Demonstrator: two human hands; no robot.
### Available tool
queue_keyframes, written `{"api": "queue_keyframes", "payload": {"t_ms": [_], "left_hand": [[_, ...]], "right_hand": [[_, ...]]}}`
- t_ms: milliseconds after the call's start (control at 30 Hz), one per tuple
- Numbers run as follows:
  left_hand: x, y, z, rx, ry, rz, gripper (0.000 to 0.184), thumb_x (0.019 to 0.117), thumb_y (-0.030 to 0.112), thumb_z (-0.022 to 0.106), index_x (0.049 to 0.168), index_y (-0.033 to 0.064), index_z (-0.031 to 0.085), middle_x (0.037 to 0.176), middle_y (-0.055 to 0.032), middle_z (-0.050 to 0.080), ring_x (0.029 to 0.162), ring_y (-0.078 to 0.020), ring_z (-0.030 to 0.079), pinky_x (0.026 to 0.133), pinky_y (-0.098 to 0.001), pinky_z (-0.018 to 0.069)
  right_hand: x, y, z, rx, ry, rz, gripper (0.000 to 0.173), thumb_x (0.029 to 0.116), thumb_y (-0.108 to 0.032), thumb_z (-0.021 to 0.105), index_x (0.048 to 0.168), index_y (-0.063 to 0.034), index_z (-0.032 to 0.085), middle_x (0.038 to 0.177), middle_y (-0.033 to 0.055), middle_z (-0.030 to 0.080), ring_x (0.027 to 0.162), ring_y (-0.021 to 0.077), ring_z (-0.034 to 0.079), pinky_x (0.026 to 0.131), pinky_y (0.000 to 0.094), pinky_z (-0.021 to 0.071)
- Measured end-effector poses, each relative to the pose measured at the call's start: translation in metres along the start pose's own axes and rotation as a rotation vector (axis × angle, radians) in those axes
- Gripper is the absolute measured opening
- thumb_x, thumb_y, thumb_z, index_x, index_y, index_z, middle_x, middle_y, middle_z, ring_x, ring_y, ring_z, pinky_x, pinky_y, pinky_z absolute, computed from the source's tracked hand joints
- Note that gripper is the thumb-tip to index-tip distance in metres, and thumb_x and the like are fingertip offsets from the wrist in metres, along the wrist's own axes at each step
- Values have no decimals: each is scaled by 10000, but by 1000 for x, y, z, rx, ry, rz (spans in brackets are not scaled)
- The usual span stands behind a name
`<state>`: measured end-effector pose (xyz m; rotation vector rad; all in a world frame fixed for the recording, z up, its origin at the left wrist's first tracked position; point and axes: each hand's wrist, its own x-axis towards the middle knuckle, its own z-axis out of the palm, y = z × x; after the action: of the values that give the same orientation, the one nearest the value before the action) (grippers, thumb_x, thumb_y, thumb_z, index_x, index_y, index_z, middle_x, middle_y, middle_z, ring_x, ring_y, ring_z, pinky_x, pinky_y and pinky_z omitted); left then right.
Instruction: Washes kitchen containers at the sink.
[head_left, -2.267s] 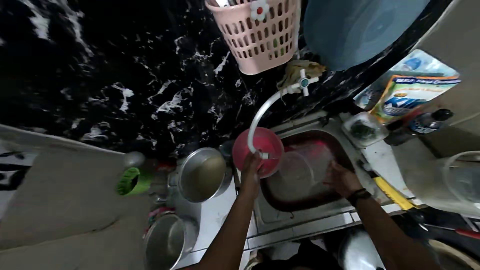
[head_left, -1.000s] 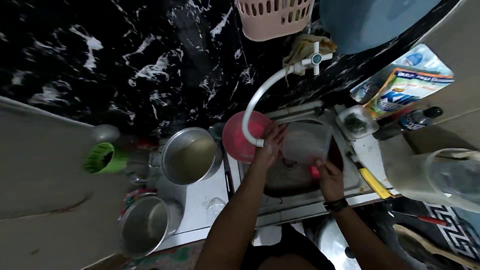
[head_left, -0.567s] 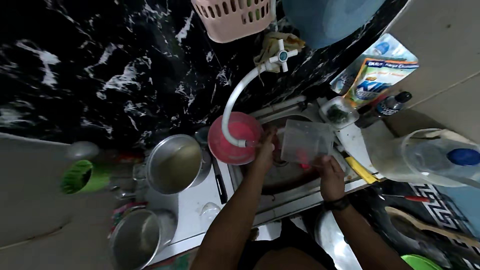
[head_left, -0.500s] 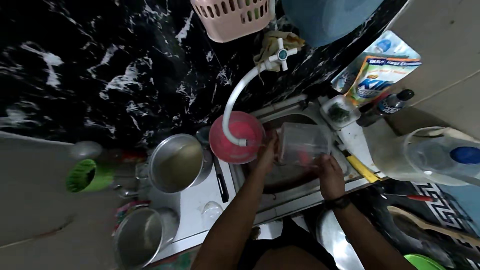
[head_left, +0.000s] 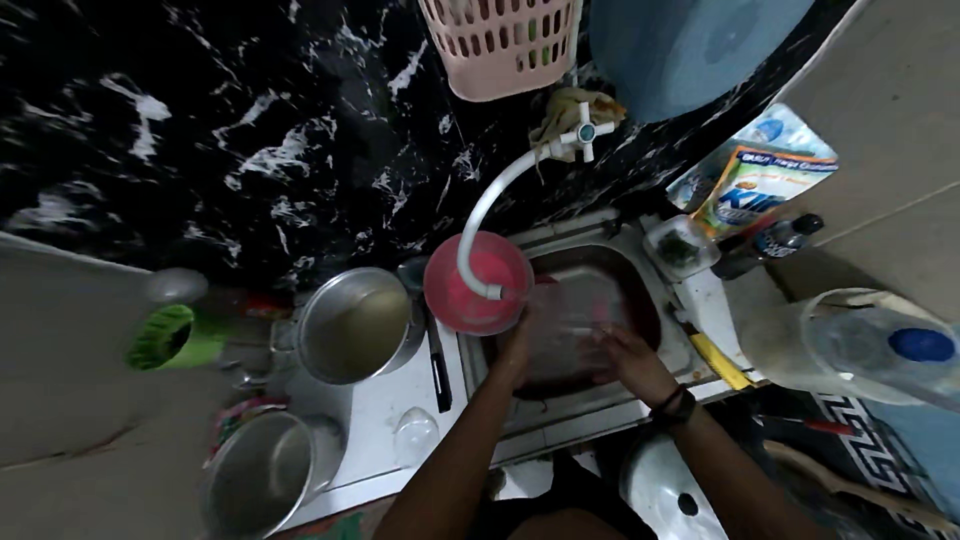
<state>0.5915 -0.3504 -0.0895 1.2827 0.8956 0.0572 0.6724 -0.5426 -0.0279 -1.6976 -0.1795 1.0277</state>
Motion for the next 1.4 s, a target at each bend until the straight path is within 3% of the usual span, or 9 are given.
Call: {"api": "queue_keyframes", "payload": {"t_ms": [233,433,700,800,933,1033,1133,1300,1400], "left_hand": [[-6,-19,4,-472,4,-170,496,1110,436,325,1425,92,495,1238,-163,659,1066,-309,666,836,-523,576],[-27,-13,-11,-374,-162,-240,591,1093,523,291,1536,146,397,1431,-168,560,1203,-365,617,871,-604,555],[-13,-20,2,-180,-311,-227,665,1058,358,540,1625,238,214,1567,-197,395,1331,-419,508,958,-635,518],[-17,-34,12,-164,-331,-248,653,1066,383,519,1622,230,213,1541,-194,434,1289,-390,557,940,-598,541],[-23,-57,15,-239,-385,-297,556,1106,389,399,1595,160,267,1459,-208,516,1183,-357,628,912,-527,566],[-30,-64,16,-335,-370,-305,523,1122,402,308,1566,125,304,1451,-210,517,1198,-345,622,929,-506,565],[-30,-50,14,-347,-304,-335,531,1117,402,351,1572,130,313,1509,-209,462,1255,-378,583,958,-549,547],[-23,-48,-6,-351,-250,-306,544,1102,328,431,1597,168,271,1521,-228,437,1284,-404,548,982,-580,519],[-27,-44,-10,-280,-283,-245,605,1082,290,487,1621,199,227,1496,-215,474,1248,-364,581,969,-536,535]], "right_hand": [[-1,-40,1,-873,-62,-333,374,1049,-271,533,1380,-147,656,1292,103,702,1163,258,685,1028,496,533],[-7,-20,4,-1333,-3,-694,294,958,-108,602,1186,-216,755,1088,101,751,1136,331,685,1060,655,431],[4,-36,-9,-1205,-211,-459,314,996,-343,627,1228,-165,742,1286,76,706,1309,286,593,1210,613,282],[44,-63,4,-655,-378,-219,262,1019,-173,597,1195,-3,688,1174,120,685,1065,166,657,973,364,539],[90,-67,53,-58,-358,14,303,1074,-109,479,1313,54,570,1082,125,694,889,167,701,834,338,603],[113,-66,83,-35,-389,16,336,1120,-163,390,1309,59,557,1081,153,714,920,208,730,844,366,619],[135,-60,96,-352,-282,-207,262,1086,-144,480,1224,-4,654,827,72,680,599,84,567,551,259,498],[148,-65,102,-491,-247,-591,107,969,-11,625,1014,62,688,885,157,675,767,190,632,735,392,554],[134,-69,83,-729,-313,-569,429,921,-14,692,1337,35,598,1230,227,670,1086,304,679,971,479,552]]}}
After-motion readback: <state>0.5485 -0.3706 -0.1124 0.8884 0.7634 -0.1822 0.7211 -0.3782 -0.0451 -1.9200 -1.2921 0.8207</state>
